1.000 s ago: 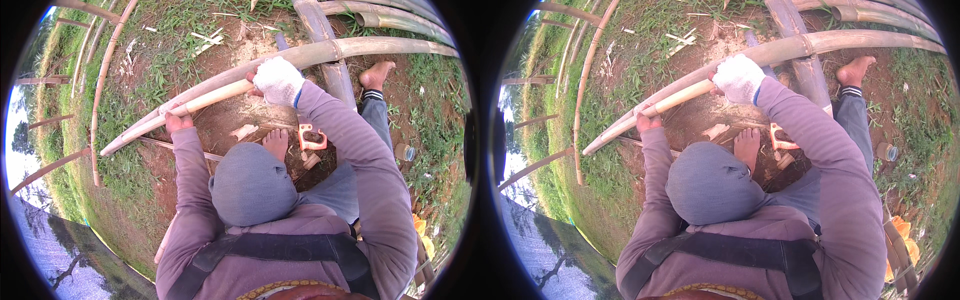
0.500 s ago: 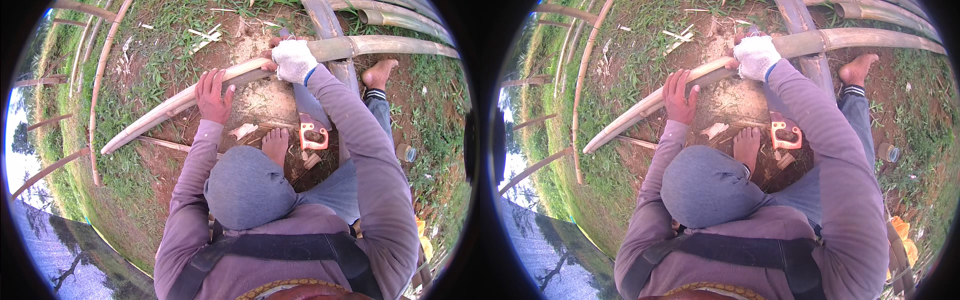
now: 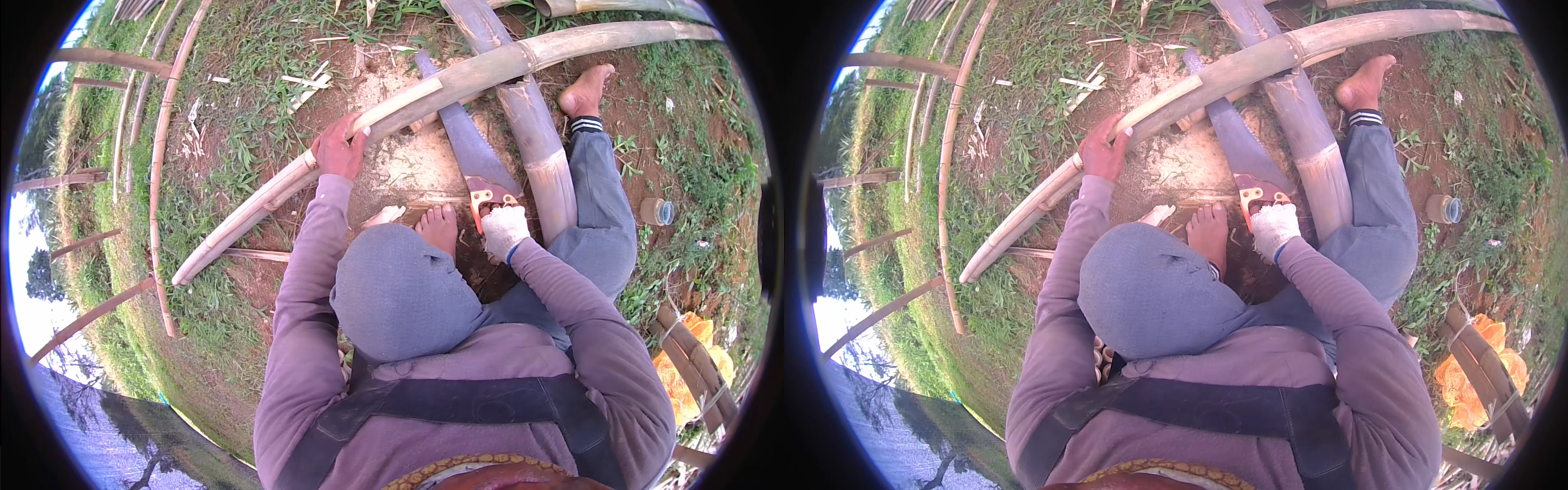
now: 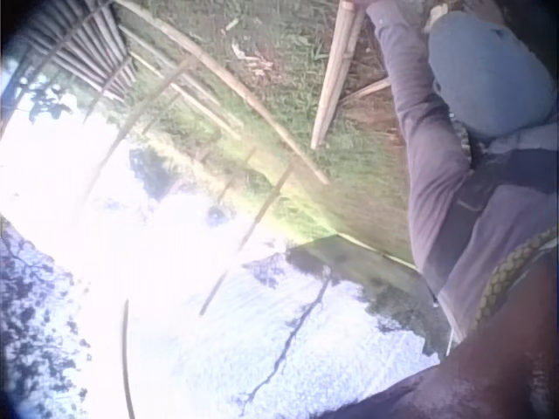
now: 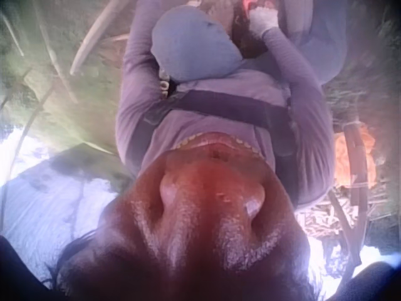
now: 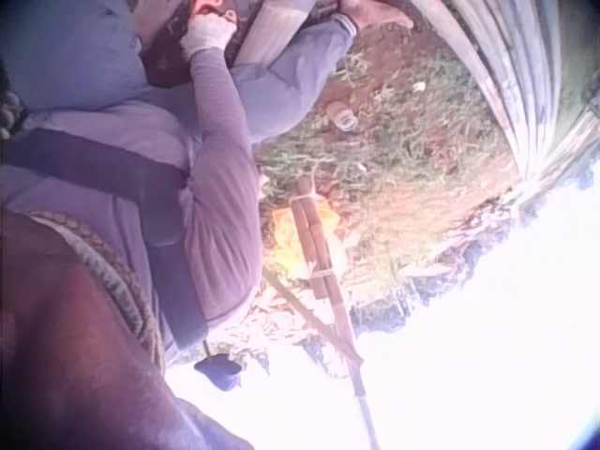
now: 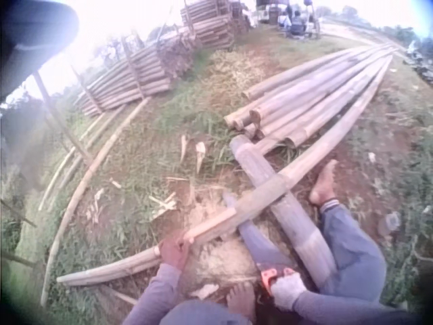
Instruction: The person sits on the ground and uses a hand saw to cut long bamboo poles into shorter sections. They repeatedly position the bamboo, saw through it, and stack the cut pieces nearby.
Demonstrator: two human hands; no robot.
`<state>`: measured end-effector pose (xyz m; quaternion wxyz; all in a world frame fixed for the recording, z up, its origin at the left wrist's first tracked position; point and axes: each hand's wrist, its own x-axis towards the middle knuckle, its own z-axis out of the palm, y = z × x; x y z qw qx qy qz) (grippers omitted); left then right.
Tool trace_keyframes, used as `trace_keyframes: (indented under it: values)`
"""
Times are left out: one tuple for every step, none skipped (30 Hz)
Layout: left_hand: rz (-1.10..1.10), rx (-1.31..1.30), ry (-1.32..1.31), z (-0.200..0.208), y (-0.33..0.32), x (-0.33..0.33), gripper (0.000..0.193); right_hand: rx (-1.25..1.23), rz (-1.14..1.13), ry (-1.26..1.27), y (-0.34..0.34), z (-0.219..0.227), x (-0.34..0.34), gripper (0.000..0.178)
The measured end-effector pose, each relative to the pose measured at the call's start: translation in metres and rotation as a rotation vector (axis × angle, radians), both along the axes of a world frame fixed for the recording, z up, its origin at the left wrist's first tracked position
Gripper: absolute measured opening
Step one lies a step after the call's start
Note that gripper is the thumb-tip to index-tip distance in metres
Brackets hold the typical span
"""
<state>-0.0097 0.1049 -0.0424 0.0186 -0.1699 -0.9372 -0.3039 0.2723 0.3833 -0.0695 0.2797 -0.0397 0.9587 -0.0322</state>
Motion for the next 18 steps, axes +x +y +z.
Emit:
trace_keyframes:
  values:
    - [0.005, -0.014, -0.025, 0.0, 0.001, -0.004, 0.041, -0.01, 0.013, -0.015, 0.002, 0.007, -0.003, 0.047]
    - [0.012, -0.033, -0.051, 0.002, 0.001, -0.006, 0.041, -0.024, 0.027, -0.033, 0.001, 0.018, -0.006, 0.045]
    - [0.018, -0.052, -0.078, 0.004, 0.001, -0.009, 0.042, -0.021, 0.065, 0.059, 0.0, 0.035, 0.004, 0.044]
    - [0.021, -0.087, -0.095, 0.012, 0.006, -0.008, 0.044, -0.03, 0.068, -0.024, -0.001, 0.061, 0.012, 0.045]
    - [0.025, -0.105, -0.116, 0.016, 0.006, -0.009, 0.044, -0.038, 0.077, -0.105, 0.0, 0.087, 0.02, 0.045]
    - [0.028, -0.117, -0.14, 0.019, 0.008, -0.009, 0.045, -0.033, 0.105, -0.094, 0.003, 0.107, 0.035, 0.047]
    - [0.039, -0.132, -0.167, 0.02, 0.007, -0.009, 0.045, -0.03, 0.142, -0.085, 0.008, 0.123, 0.054, 0.048]
    - [0.035, -0.138, -0.152, 0.019, 0.006, -0.009, 0.046, -0.121, 0.126, -0.05, 0.017, 0.135, 0.071, 0.05]
    - [0.036, -0.147, -0.138, 0.016, 0.002, -0.008, 0.046, -0.215, 0.115, -0.016, 0.028, 0.148, 0.086, 0.052]
    - [0.03, -0.156, -0.13, 0.014, 0.0, -0.007, 0.047, -0.271, 0.066, -0.004, 0.043, 0.17, 0.097, 0.048]
    - [0.034, -0.191, -0.14, 0.015, 0.0, -0.003, 0.047, -0.333, 0.017, 0.007, 0.056, 0.192, 0.108, 0.043]
    - [0.034, -0.218, -0.143, 0.019, 0.006, -0.003, 0.046, -0.461, -0.135, 0.181, 0.068, 0.207, 0.124, 0.037]
    - [0.032, -0.245, -0.141, 0.023, 0.012, -0.006, 0.046, -0.585, -0.289, 0.364, 0.077, 0.221, 0.137, 0.03]
    - [0.012, -0.237, -0.122, 0.021, 0.011, -0.007, 0.046, -0.692, -0.4, 0.413, 0.084, 0.238, 0.144, 0.025]
    - [0.005, -0.234, -0.101, 0.017, 0.003, -0.008, 0.046, -0.807, -0.501, 0.459, 0.092, 0.251, 0.149, 0.02]
    - [-0.007, -0.223, -0.084, 0.014, 0.0, -0.01, 0.046, -0.822, -0.593, 0.419, 0.102, 0.262, 0.161, 0.019]
    - [0.001, -0.213, -0.097, 0.014, 0.0, -0.01, 0.047, -0.835, -0.687, 0.376, 0.111, 0.269, 0.172, 0.018]
    - [0.012, -0.203, -0.111, 0.014, -0.002, -0.009, 0.047, -0.858, -0.762, 0.369, 0.117, 0.276, 0.176, 0.021]
